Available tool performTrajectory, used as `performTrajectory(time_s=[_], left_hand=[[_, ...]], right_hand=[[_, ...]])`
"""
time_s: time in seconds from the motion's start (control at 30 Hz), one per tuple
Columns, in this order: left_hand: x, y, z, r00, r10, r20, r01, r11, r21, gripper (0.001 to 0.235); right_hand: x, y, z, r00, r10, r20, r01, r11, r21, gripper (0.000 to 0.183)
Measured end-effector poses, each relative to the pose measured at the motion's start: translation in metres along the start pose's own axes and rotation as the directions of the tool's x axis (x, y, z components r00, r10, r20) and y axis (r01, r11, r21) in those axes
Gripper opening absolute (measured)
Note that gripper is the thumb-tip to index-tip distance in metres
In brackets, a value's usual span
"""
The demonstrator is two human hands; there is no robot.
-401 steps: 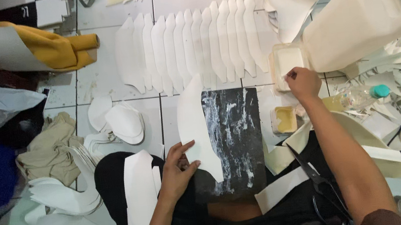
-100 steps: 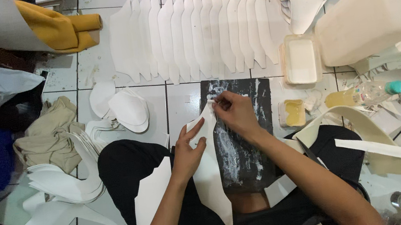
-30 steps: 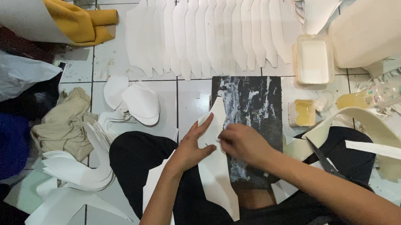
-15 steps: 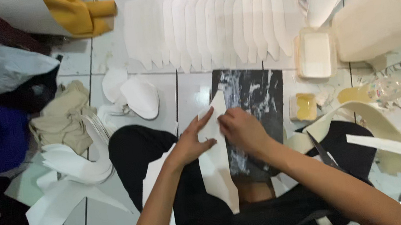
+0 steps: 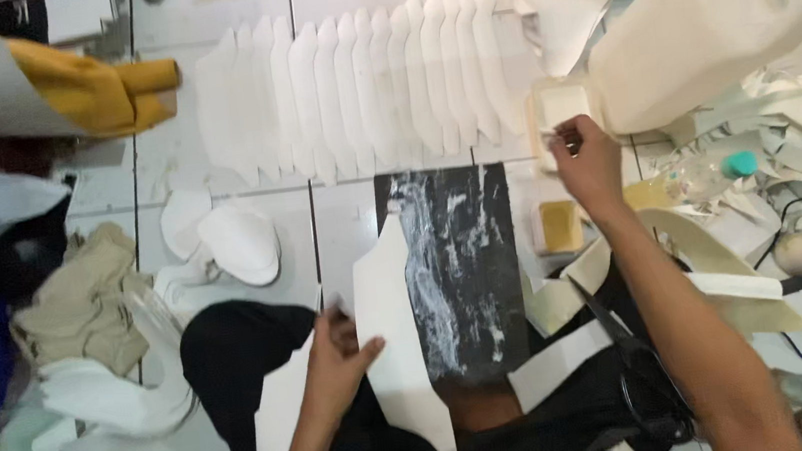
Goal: The person cuts a white shoe part with scissors, then uses a small cloth to apply a substance from a container onto the edges of the part while it rests on a dark board. The person repeats this process on several similar white parts, placing the finished ones in a row on the floor.
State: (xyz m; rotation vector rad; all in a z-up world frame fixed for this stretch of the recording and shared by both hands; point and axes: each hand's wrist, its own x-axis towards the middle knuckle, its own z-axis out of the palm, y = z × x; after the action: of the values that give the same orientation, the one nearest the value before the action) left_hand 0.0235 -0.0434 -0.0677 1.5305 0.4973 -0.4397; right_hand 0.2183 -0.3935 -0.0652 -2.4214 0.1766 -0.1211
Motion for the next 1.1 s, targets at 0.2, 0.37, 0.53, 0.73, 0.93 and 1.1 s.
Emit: performTrajectory(time_s=[0.2,0.37,0.53,0.73,0.93,1.1], left_hand=[[0.009,-0.002,0.012,0.980,-0.107,-0.170,0.081,0.985,-0.152,0.029],[0.026,-0.001,0.015,0.975,-0.007,-0.224,-0.031,0.986,-0.166,0.026],[0.010,0.009,0.010,0.998,-0.065,-0.016,0.063,0.991,-0.117,0.097],[0.007,-0.017,0.013,0.978,0.209,-0.017,-0.209,0.964,-0.166,0.049],[-0.001,0.001,0.012,0.992,0.120,0.036,-0.118,0.991,-0.058,0.051],[0.009,0.007,0.009,0.991,0.129,0.044,-0.133,0.986,0.097,0.056]], right_hand=[[0.058,0.088,0.028,0.990,0.139,0.006,-0.127,0.919,-0.373,0.013],[0.072,0.123,0.049,0.984,0.175,-0.012,-0.158,0.855,-0.495,0.011],[0.067,0.130,0.050,0.988,0.154,-0.024,-0.148,0.876,-0.459,0.015],[0.034,0.097,0.024,0.993,0.119,0.003,-0.103,0.866,-0.490,0.018],[0.027,0.115,0.024,0.986,0.161,0.034,-0.124,0.863,-0.489,0.013],[-0.003,0.032,0.004,0.996,0.070,0.050,-0.060,0.984,-0.171,0.016]])
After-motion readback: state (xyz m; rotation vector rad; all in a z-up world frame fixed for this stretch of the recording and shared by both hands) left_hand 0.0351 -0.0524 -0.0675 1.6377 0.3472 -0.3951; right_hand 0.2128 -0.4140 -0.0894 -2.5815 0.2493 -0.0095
